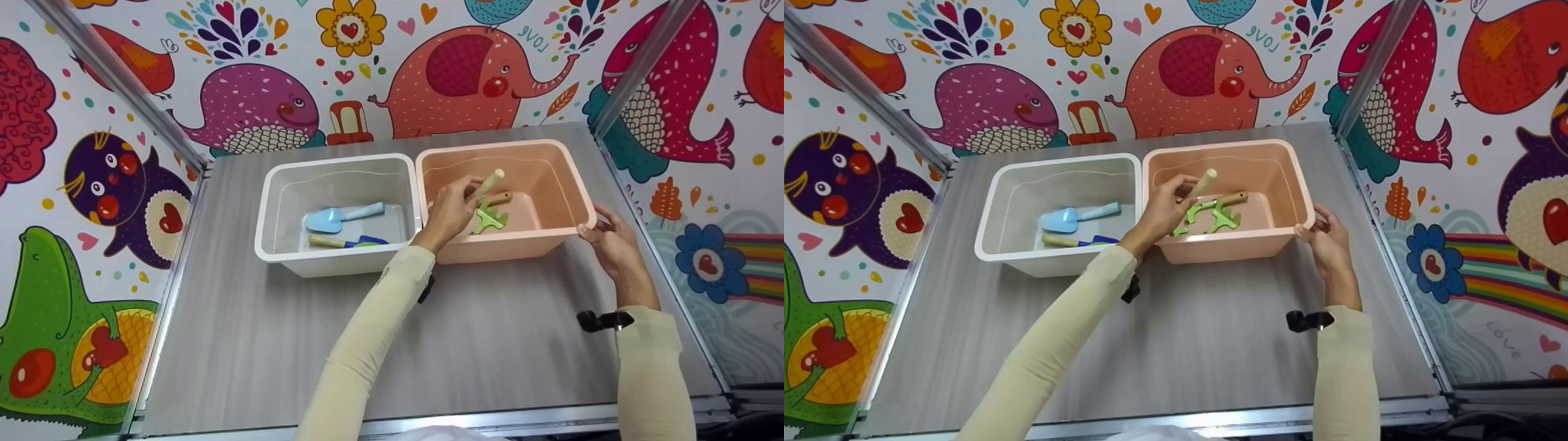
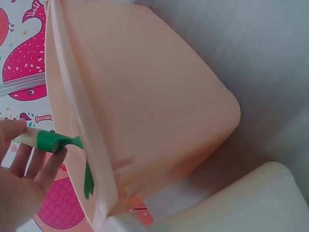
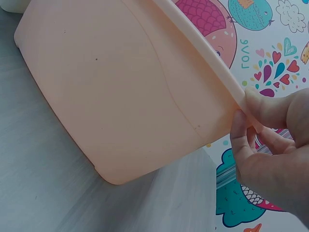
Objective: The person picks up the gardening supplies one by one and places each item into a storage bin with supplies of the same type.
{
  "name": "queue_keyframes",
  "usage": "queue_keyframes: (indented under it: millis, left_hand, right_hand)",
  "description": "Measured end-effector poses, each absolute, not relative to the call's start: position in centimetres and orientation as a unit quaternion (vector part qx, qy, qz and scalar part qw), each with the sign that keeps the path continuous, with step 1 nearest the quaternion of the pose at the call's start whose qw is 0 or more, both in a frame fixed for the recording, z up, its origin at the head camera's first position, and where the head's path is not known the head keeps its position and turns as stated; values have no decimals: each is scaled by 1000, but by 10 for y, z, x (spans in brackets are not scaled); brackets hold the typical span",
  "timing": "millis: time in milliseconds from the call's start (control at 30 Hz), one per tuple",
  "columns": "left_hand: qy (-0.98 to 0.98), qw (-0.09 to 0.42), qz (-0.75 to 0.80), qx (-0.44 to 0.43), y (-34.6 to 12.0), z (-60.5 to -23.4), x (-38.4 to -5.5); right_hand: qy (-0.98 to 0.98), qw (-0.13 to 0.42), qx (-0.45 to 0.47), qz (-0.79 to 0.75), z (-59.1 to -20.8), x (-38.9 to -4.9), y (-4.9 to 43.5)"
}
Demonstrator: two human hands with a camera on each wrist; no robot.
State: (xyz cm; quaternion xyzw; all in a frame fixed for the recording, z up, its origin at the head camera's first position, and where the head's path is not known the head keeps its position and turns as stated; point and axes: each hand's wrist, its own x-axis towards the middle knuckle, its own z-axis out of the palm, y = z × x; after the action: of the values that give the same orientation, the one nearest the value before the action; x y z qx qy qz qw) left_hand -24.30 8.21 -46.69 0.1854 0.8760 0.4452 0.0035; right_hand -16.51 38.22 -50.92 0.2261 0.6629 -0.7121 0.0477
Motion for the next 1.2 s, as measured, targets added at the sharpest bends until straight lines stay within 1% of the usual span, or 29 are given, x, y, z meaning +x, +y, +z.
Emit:
queue_keyframes:
  millis: [167,433,700,900,1000,1067,1200]
  left_hand:
    - [893,-4,390,226,85,-470,-241]
    - [903,2,332,272,93,-473,-237]
    - [906,10,348,239,89,-479,-238]
    - [915,15,356,188,84,-477,-239]
    - [919,20,348,184,83,-475,-239]
    - [915,32,358,185,81,-474,-238]
    - [911,27,360,200,74,-476,-239]
  right_hand:
    - [653,51,225,-721,-509,-164,382]
    - [631,57,229,-739,-506,-161,383]
    - [650,39,226,-725,-508,-163,380]
    - [648,46,231,-724,-506,-164,381]
    - [648,45,230,-725,-506,-165,381]
    - [649,45,232,-723,-506,-165,381]
    - [648,48,237,-723,-506,-164,382]
